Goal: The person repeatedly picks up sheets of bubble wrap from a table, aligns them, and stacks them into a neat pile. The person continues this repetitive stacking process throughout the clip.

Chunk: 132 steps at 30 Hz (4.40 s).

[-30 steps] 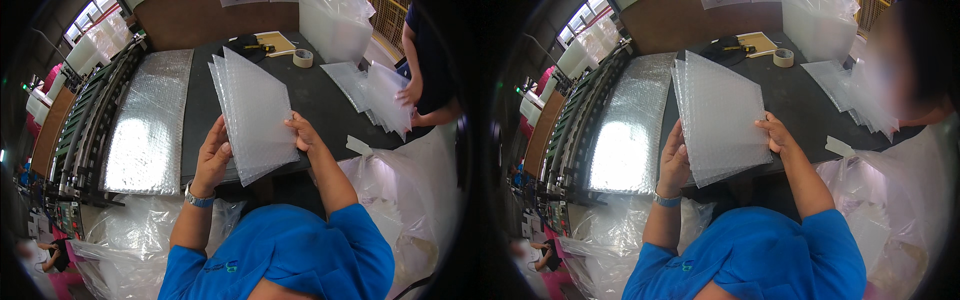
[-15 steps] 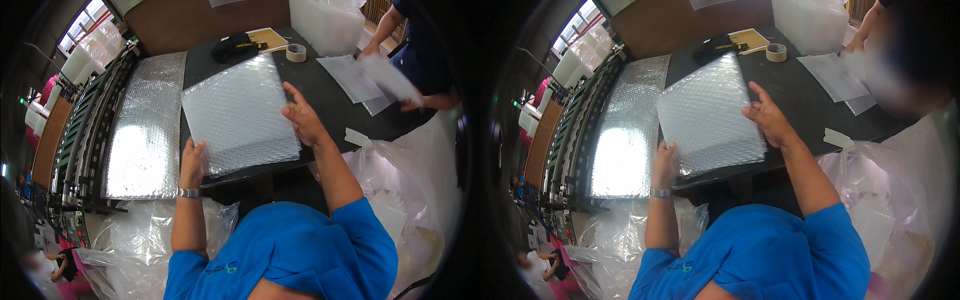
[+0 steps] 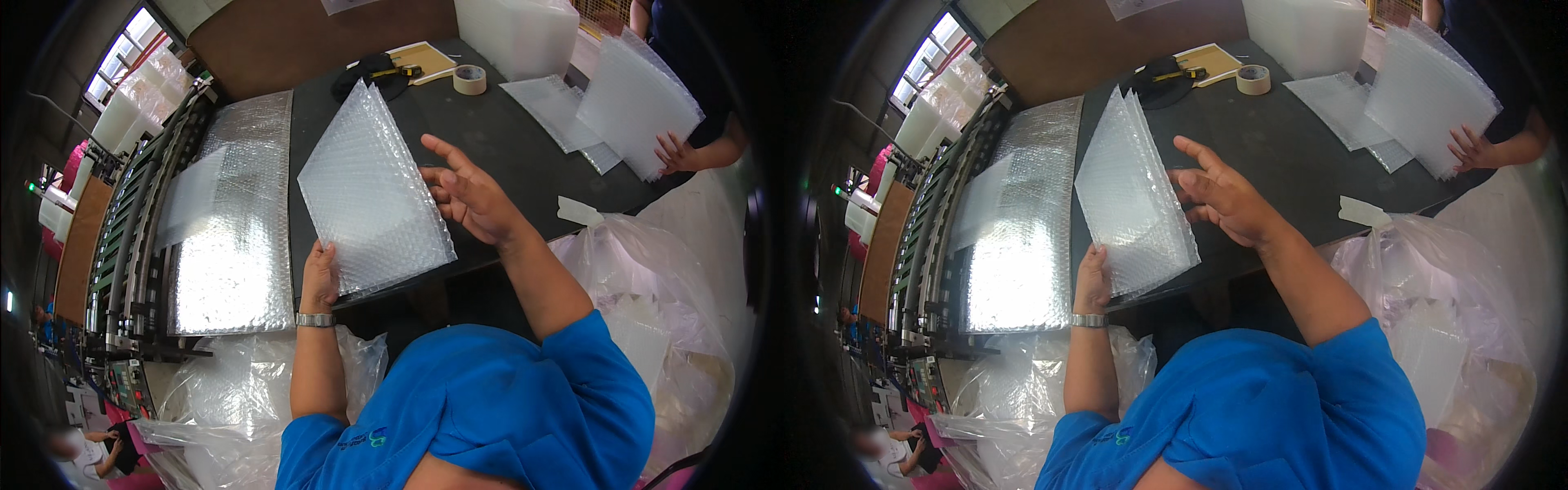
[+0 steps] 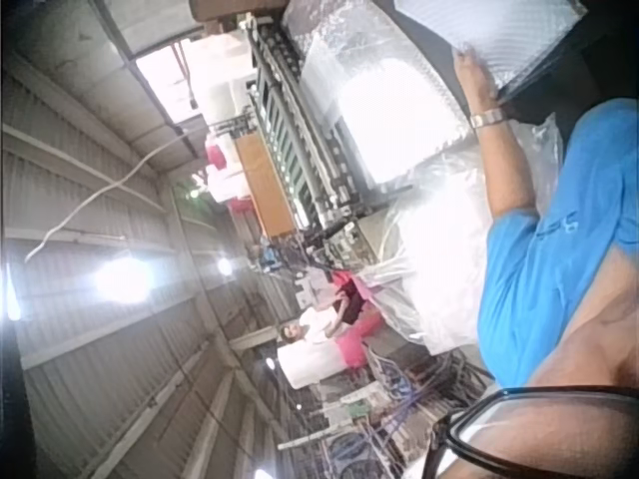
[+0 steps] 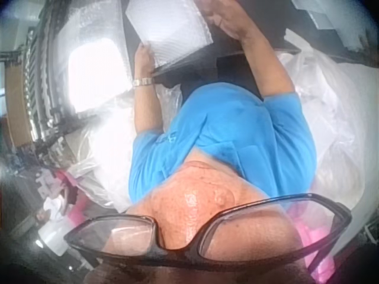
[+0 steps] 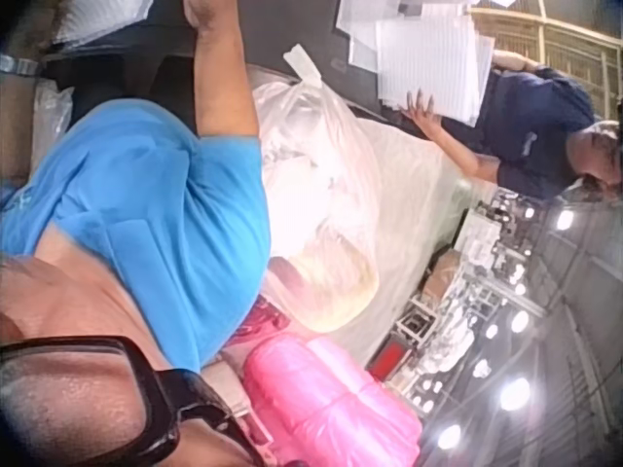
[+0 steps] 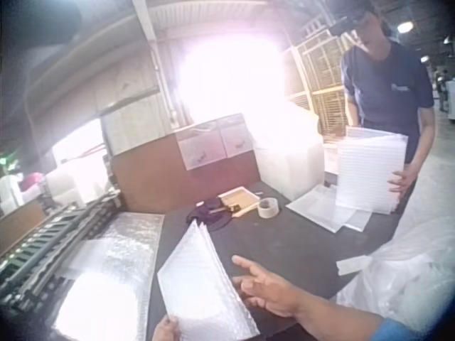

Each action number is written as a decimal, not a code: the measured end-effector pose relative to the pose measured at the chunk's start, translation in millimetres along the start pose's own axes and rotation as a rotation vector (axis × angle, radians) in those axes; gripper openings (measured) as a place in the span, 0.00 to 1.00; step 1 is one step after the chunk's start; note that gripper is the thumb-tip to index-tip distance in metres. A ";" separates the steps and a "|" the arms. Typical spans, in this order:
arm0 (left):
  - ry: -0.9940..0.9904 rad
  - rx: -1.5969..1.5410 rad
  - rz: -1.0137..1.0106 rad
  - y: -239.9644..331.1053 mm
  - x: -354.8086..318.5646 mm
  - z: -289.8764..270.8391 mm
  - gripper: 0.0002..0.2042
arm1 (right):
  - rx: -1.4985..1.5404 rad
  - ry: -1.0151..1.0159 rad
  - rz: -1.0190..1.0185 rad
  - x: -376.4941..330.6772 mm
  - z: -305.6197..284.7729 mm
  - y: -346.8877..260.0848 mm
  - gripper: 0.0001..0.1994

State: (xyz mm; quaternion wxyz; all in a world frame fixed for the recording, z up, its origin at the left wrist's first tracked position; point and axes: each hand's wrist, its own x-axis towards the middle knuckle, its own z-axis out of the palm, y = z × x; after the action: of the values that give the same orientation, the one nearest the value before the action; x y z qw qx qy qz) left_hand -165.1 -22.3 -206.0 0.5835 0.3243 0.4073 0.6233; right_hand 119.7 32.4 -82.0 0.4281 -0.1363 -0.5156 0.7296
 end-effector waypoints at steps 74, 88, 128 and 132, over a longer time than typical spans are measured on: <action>0.077 -0.023 0.256 -2.6 -15.5 5.8 0.24 | -1.003 0.365 -0.208 75.1 -35.9 7.4 0.22; 0.090 -0.045 0.242 -0.3 -18.0 9.9 0.21 | -0.907 0.502 -0.170 103.3 -38.2 7.5 0.20; 0.108 -0.004 0.273 -2.1 -18.0 13.1 0.24 | -0.046 0.443 -0.022 109.3 -71.1 8.9 0.24; 0.095 0.003 0.272 -2.6 -16.6 12.2 0.25 | 0.096 0.268 0.000 90.4 -80.3 -3.6 0.33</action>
State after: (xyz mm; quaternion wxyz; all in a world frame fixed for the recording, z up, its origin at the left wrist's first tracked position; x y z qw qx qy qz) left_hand -151.4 -37.2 -201.6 0.4731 0.3477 0.3878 0.7106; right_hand 119.0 153.0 -91.6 0.4993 -0.2117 -0.4184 0.7286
